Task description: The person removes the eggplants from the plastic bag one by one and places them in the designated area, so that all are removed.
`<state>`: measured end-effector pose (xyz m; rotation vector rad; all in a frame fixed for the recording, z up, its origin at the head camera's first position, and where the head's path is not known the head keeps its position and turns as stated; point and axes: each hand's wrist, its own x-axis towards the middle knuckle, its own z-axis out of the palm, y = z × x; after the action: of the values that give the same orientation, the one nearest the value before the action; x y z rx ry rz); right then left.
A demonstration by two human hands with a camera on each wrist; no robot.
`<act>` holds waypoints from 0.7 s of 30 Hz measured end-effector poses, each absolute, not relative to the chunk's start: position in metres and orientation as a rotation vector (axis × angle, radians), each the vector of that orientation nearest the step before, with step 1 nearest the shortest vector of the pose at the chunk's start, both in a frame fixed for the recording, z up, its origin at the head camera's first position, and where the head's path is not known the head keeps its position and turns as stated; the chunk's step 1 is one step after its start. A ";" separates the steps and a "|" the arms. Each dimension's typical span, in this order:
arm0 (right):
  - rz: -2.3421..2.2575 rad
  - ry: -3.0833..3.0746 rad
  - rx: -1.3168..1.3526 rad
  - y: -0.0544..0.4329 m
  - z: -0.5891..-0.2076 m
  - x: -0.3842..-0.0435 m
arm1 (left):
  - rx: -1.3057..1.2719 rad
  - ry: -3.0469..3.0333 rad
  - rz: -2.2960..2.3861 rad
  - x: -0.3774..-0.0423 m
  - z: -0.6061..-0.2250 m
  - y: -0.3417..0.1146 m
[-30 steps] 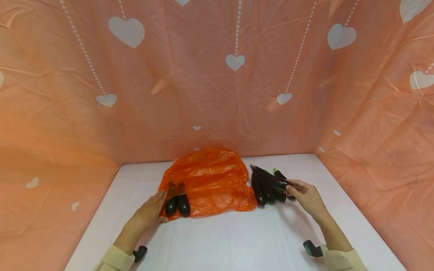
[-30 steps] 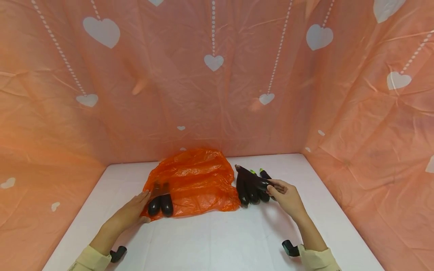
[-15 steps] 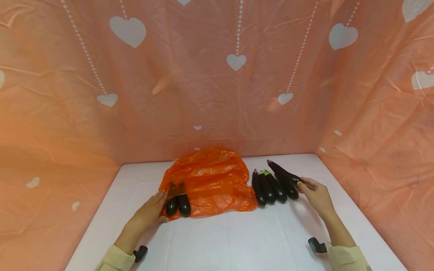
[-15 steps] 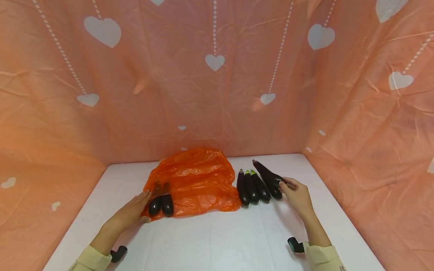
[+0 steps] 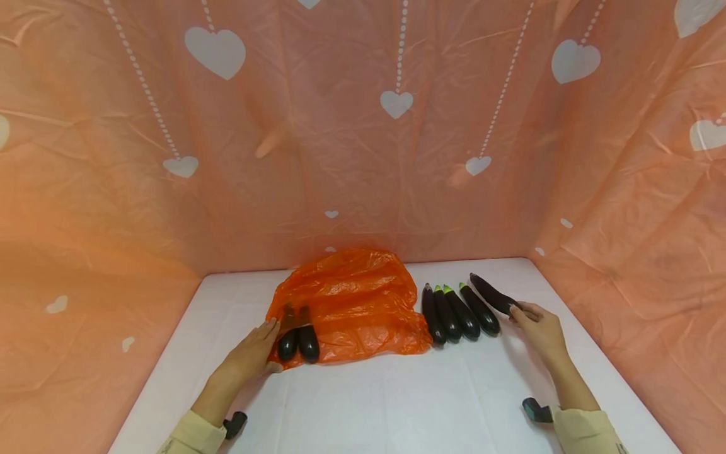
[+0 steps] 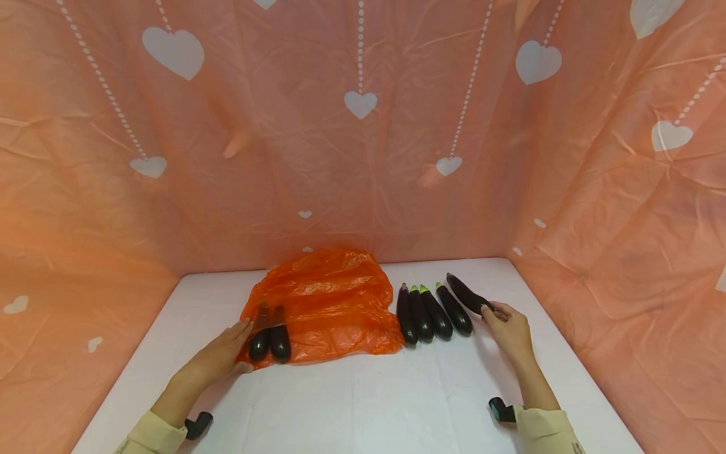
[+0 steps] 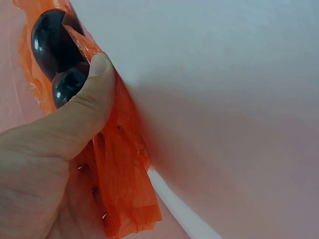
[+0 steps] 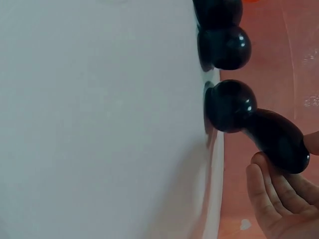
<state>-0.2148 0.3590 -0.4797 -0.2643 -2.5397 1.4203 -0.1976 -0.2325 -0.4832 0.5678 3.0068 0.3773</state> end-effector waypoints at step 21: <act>1.385 -2.764 -0.216 0.368 -0.484 -0.214 | 0.591 3.016 0.343 -0.198 -0.484 -0.233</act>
<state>-0.2137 0.3679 -0.4843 -0.2162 -2.7640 1.3848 -0.1984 -0.2334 -0.4844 0.5905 3.0162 0.3435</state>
